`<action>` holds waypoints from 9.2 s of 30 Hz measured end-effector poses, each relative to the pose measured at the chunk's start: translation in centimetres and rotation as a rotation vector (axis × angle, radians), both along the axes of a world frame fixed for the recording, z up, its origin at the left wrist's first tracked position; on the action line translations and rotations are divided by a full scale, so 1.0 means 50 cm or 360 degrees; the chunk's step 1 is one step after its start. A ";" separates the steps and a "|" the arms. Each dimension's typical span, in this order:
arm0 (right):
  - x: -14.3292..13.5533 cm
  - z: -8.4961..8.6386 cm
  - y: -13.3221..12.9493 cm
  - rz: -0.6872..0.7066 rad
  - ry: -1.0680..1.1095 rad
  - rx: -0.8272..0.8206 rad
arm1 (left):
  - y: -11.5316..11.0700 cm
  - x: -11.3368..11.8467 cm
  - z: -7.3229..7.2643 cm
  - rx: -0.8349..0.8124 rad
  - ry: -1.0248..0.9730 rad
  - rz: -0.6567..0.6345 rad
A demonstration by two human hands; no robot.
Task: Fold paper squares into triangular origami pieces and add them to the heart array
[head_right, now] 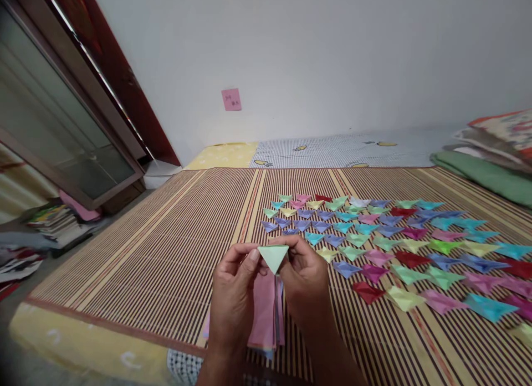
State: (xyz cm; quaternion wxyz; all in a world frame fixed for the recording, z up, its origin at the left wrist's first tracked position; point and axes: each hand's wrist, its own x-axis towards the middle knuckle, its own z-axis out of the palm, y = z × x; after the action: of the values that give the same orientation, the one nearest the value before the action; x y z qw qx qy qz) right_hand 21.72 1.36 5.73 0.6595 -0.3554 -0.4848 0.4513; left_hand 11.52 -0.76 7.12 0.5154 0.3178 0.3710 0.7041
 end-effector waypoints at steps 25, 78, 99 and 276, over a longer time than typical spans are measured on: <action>0.004 0.022 -0.012 -0.0422 -0.0782 0.0734 | 0.004 -0.008 0.015 -0.0157 -0.0401 -0.0215; 0.022 0.004 0.013 -0.0169 -0.0339 -0.0027 | 0.005 -0.024 -0.013 -0.0034 0.0376 -0.0520; 0.035 -0.031 0.041 0.0306 0.0051 -0.0366 | 0.011 -0.046 -0.015 0.0072 0.0520 -0.0576; 0.007 -0.008 0.016 0.0089 -0.0202 -0.0254 | 0.022 -0.052 -0.038 -0.0043 0.0406 -0.0360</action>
State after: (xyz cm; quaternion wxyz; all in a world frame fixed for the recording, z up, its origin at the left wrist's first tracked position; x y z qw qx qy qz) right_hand 22.05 2.17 5.35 0.5842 -0.4212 -0.4977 0.4833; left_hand 8.94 0.32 5.21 0.5443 0.4373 0.4047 0.5905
